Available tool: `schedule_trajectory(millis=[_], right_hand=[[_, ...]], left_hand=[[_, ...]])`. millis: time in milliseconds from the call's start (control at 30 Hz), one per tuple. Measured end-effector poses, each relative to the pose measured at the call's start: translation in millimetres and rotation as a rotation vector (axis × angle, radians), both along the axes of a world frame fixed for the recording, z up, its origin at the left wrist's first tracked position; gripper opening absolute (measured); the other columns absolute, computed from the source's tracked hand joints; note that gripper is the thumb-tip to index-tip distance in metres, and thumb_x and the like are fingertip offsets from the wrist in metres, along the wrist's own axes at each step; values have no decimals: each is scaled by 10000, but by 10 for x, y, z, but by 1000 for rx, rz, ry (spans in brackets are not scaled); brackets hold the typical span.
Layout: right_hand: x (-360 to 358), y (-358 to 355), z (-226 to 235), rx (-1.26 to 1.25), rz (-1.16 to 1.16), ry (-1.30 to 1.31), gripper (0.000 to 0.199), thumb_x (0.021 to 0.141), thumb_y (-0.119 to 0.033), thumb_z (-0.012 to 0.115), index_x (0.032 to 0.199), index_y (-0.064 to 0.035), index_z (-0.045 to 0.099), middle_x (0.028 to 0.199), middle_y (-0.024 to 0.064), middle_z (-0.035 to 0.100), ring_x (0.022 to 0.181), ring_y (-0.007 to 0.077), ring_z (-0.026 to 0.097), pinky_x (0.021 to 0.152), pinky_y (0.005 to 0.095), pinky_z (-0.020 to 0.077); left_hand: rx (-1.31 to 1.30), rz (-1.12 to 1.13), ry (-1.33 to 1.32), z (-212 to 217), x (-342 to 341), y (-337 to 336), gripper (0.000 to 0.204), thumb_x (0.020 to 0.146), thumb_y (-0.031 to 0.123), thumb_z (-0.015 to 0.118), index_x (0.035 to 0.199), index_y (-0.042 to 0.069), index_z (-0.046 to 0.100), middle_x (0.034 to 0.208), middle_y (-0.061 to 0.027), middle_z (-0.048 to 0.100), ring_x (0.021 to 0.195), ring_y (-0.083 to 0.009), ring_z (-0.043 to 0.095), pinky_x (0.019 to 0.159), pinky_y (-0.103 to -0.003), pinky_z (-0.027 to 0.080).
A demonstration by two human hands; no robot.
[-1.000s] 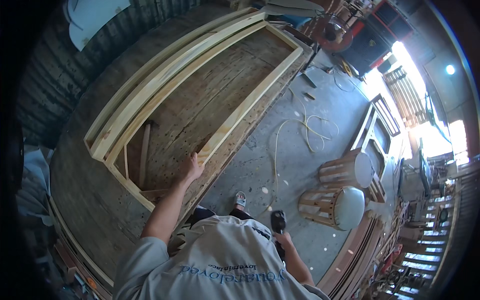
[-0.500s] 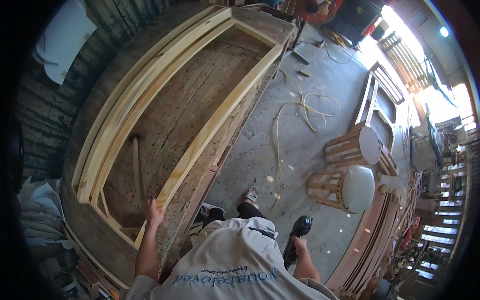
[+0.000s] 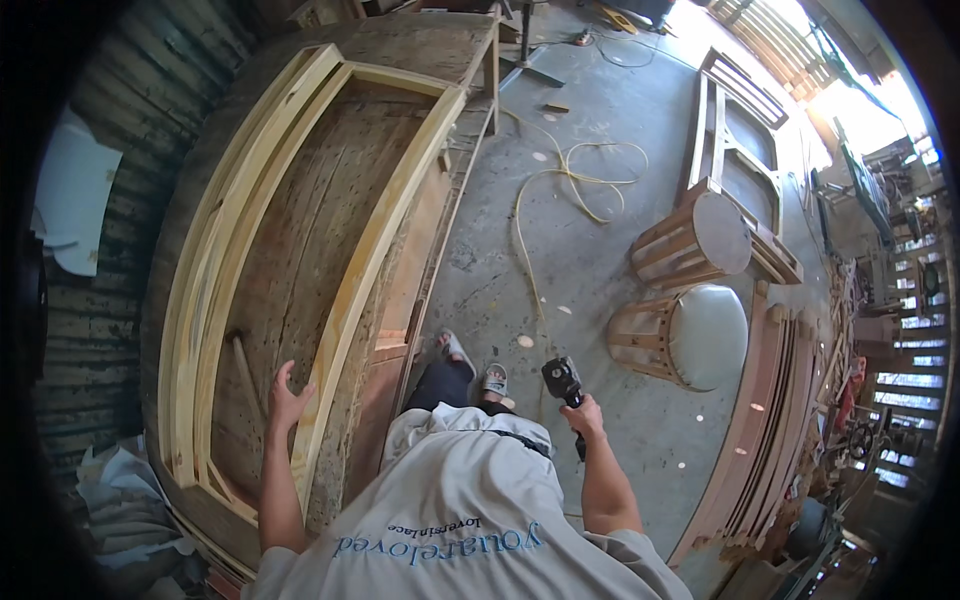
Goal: Picking up wood components, assembling a rectangular wooden frame using a nail gun and hammer, and measuring wood strips.
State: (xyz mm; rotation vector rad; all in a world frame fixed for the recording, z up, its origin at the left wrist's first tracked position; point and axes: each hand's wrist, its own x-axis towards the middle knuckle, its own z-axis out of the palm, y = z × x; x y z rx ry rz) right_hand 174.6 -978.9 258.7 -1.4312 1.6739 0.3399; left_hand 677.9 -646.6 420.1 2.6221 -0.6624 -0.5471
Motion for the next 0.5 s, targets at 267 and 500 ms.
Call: schedule_trajectory(millis=[267, 500], right_hand=[[-32, 8, 29, 109, -171, 140, 401, 662, -260, 748, 888, 26, 580, 688, 121, 631, 542, 197, 621, 514, 351, 500], [415, -570, 877, 346, -439, 361, 443, 729, -251, 735, 988, 90, 623, 866, 154, 652, 724, 279, 636, 639, 396, 517]], left_hand=[[5, -195, -28, -340, 733, -1697, 655, 736, 310, 751, 1263, 32, 480, 1273, -189, 504, 1179, -360, 485, 974, -443, 409], [-99, -186, 40, -906, 1303, -3519, 894, 695, 413, 770, 1353, -11, 339, 1278, -277, 480, 1199, -399, 464, 988, -457, 397]])
